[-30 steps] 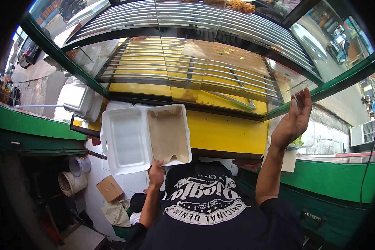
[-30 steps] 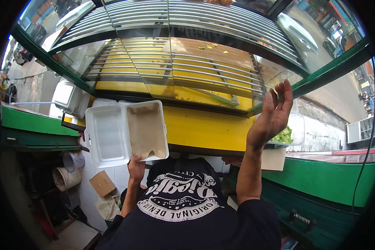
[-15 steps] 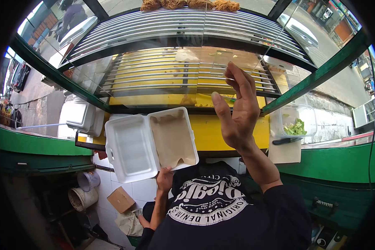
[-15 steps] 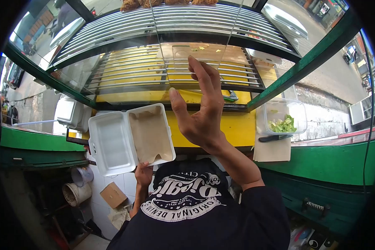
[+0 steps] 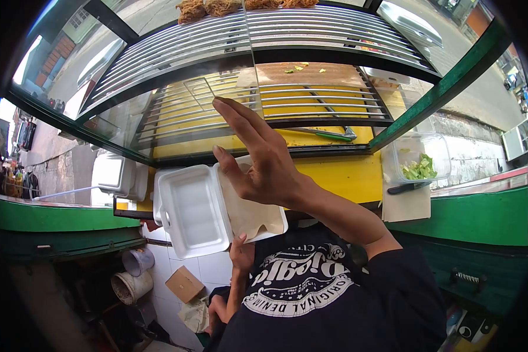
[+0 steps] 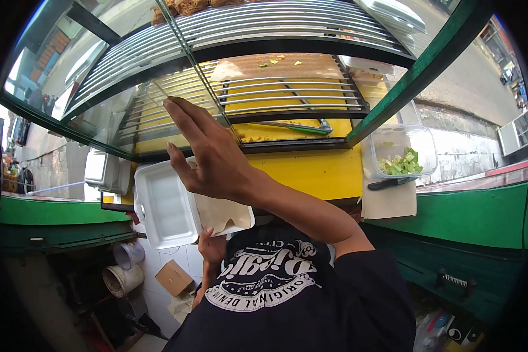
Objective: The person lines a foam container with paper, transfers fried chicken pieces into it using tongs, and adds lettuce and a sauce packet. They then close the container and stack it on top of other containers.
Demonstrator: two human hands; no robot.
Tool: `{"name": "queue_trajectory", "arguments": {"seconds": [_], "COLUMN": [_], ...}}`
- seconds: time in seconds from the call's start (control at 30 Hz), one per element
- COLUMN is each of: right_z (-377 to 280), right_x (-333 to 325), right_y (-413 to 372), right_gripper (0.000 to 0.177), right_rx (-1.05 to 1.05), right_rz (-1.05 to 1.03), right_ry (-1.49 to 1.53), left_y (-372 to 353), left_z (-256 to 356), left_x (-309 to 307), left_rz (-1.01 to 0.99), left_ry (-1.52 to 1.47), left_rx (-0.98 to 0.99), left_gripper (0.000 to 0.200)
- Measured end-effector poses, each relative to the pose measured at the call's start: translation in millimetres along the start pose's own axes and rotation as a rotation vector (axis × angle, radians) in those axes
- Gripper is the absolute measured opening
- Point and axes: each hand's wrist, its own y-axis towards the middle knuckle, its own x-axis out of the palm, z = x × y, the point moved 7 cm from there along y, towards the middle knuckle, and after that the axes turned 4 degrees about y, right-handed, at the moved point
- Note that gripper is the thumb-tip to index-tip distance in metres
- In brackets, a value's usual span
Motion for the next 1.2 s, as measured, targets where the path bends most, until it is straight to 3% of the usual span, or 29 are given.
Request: {"name": "queue_trajectory", "arguments": {"seconds": [0.2,0.3,0.4,0.47,0.5,0.57,0.6,0.67,0.7,0.8,0.83,0.87,0.93,1.03,1.1,1.2], "right_z": [17.2,55.0,109.1,130.9,140.0,162.7,169.7,191.0,184.3,206.6,193.7,184.5,180.0,117.0,69.2,5.9], "right_x": [-21.3,-65.2,-114.6,-138.4,-141.0,-139.1,-138.9,-127.7,-122.7,-125.3,-127.7,-129.1,-128.8,-144.4,-158.8,-191.5], "right_y": [-36.3,-88.6,-136.2,-138.8,-135.1,-126.8,-119.1,-117.1,-110.2,-119.4,-111.0,-108.6,-116.5,-115.0,-117.4,-121.9], "right_gripper": [0.045,0.039,0.045,0.059,0.059,0.083,0.083,0.098,0.094,0.087,0.073,0.073,0.054,0.041,0.037,0.036], "right_rx": [0.134,0.318,0.497,0.555,0.56,0.595,0.601,0.772,0.615,0.484,0.583,0.587,0.756,0.751,0.67,0.856], "right_rz": [-0.217,-0.153,-0.082,-0.086,-0.076,-0.311,-0.303,-0.485,-0.432,-0.365,-0.373,-0.376,-0.549,-0.444,-0.461,-0.522], "right_ry": [0.004,-0.155,-0.322,-0.715,-0.719,-1.1,-1.101,-1.08,-1.132,-1.131,-0.995,-0.994,-0.993,-0.908,-0.918,-0.784], "left_y": [7.2,5.9,1.4,2.2,4.4,8.3,10.6,16.5,18.1,20.4,21.9,21.6,21.9,20.6,20.9,19.6], "left_z": [2.0,2.1,-5.0,-4.4,-4.8,-12.3,-14.7,-19.8,-18.4,-13.4,-13.8,-14.3,-15.2,-17.9,-18.8,-15.0], "left_x": [19.7,19.7,15.9,17.0,18.7,18.4,17.9,16.0,18.2,28.5,29.3,30.9,33.9,36.8,35.4,33.5], "left_rz": [0.079,0.069,0.039,0.071,0.062,0.085,0.079,0.069,0.074,0.088,0.088,0.065,0.043,0.04,0.041,0.042], "left_ry": [0.038,0.077,0.009,-0.032,-0.027,-0.01,-0.004,0.094,0.105,0.136,0.135,0.098,0.062,0.066,0.154,0.164], "left_rx": [0.0,0.055,0.061,0.056,0.051,-0.026,-0.03,-0.066,-0.065,-0.075,-0.075,-0.074,-0.077,-0.103,-0.098,-0.085], "left_gripper": [0.052,0.057,0.062,0.063,0.063,0.061,0.061,0.058,0.055,0.054,0.054,0.053,0.052,0.051,0.054,0.054]}}
